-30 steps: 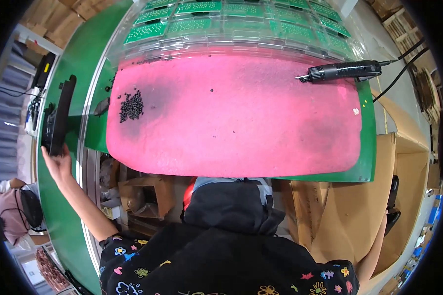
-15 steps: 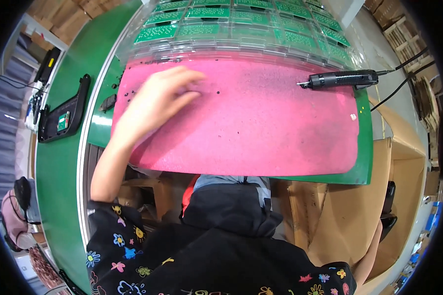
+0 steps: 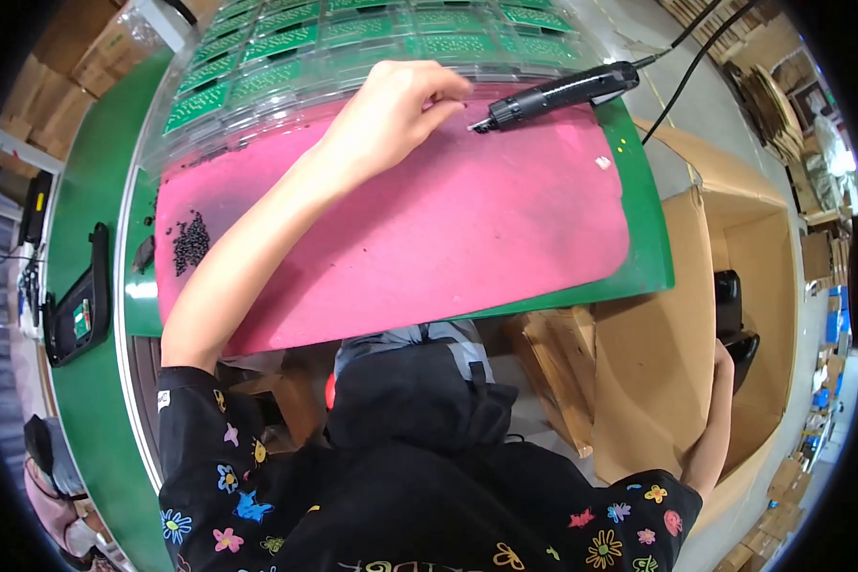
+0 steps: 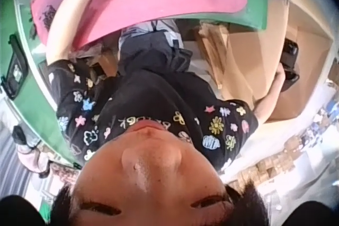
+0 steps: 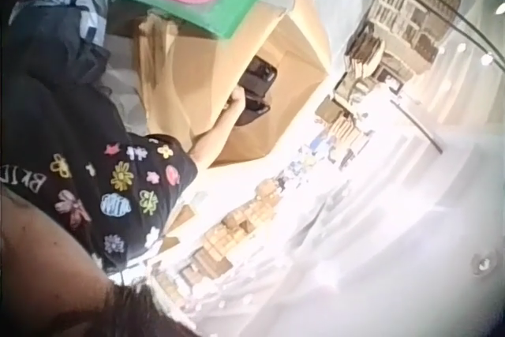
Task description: Assembling electronic circuit boards into plastic housings using an electric screwdriver.
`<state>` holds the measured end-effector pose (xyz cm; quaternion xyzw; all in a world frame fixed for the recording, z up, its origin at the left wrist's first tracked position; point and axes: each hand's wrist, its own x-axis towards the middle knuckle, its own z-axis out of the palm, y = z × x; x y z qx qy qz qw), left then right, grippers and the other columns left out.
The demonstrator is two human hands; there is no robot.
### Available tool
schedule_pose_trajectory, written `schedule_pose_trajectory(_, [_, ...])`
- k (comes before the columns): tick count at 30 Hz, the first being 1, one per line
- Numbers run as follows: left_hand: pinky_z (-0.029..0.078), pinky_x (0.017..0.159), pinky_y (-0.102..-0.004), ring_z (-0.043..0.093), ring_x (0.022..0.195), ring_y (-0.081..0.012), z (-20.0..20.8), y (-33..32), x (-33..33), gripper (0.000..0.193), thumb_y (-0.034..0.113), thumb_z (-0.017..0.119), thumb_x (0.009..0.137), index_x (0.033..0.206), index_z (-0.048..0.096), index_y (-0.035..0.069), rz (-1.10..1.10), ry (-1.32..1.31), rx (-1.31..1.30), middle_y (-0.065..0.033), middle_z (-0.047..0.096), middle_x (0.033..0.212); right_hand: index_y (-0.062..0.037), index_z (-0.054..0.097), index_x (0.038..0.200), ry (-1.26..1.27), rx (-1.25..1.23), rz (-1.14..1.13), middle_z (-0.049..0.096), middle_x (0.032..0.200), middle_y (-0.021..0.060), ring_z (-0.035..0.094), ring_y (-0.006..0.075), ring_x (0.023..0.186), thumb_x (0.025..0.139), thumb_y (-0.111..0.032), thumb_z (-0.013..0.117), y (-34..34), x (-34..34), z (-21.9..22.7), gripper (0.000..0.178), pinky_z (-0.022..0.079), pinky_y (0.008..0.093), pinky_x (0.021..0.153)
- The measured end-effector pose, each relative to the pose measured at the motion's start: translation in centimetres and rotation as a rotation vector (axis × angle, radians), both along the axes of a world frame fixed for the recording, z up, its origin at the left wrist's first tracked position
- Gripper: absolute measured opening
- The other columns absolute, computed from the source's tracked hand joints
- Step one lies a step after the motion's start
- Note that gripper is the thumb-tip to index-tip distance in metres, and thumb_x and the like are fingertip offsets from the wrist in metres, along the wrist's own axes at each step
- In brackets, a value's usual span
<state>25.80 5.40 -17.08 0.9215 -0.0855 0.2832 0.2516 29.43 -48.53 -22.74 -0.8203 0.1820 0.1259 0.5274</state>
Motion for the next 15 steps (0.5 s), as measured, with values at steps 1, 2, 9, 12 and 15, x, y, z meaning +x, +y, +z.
schedule_pose_trajectory(1, [0.056, 0.074, -0.0349, 0.070, 0.084, -0.0250, -0.5, 0.1, 0.8, 0.017, 0.008, 0.066, 0.089, 0.104, 0.070, 0.000, -0.007, -0.006, -0.004, -0.0139, 0.072, 0.099, -0.0076, 0.062, 0.116, 0.003, 0.009, -0.015, 0.059, 0.112, 0.0044, 0.049, 0.0176, 0.111, 0.098, -0.038, 0.050, 0.2, 0.0, 0.8, 0.038, 0.035, 0.0327, 0.102])
schedule_pose_trajectory(2, [0.056, 0.076, -0.0337, 0.070, 0.085, -0.0232, -0.9, 0.3, 1.3, 0.019, 0.008, 0.066, 0.090, 0.107, 0.071, 0.001, -0.019, 0.043, -0.089, -0.0134, 0.073, 0.101, -0.0078, 0.062, 0.117, 0.006, 0.019, -0.027, 0.059, 0.113, 0.0043, 0.049, 0.0176, 0.112, 0.098, -0.039, 0.050, 0.6, 0.1, 1.7, 0.038, 0.034, 0.0328, 0.103])
schedule_pose_trajectory(9, [0.056, 0.076, -0.0336, 0.071, 0.082, -0.0244, -0.2, 1.6, -2.3, 0.019, 0.006, 0.065, 0.088, 0.105, 0.071, 0.000, 0.030, 0.207, -0.101, -0.0141, 0.074, 0.097, -0.0095, 0.062, 0.119, 0.063, 0.114, -0.120, 0.058, 0.117, 0.0040, 0.047, 0.0177, 0.117, 0.098, -0.042, 0.049, 3.7, 0.1, 7.1, 0.041, 0.032, 0.0332, 0.107])
schedule_pose_trajectory(12, [0.054, 0.069, -0.0314, 0.069, 0.077, -0.0221, 0.4, 2.7, -6.1, 0.017, 0.007, 0.065, 0.088, 0.103, 0.071, 0.001, 0.117, 0.229, -0.112, -0.0131, 0.073, 0.096, -0.0075, 0.062, 0.106, 0.197, 0.056, -0.023, 0.059, 0.099, 0.0031, 0.052, 0.0161, 0.097, 0.097, -0.032, 0.054, -9.2, 7.4, -1.5, 0.027, 0.039, 0.0302, 0.089])
schedule_pose_trajectory(15, [0.053, 0.067, -0.0322, 0.068, 0.077, -0.0218, 1.4, 0.5, -8.6, 0.016, 0.007, 0.065, 0.088, 0.101, 0.070, 0.000, 0.011, 0.262, -0.176, -0.0119, 0.072, 0.094, -0.0046, 0.062, 0.086, 0.380, -0.031, -0.009, 0.060, 0.072, 0.0018, 0.060, 0.0137, 0.066, 0.096, -0.017, 0.063, -21.8, 17.4, -5.4, 0.016, 0.050, 0.0258, 0.061])
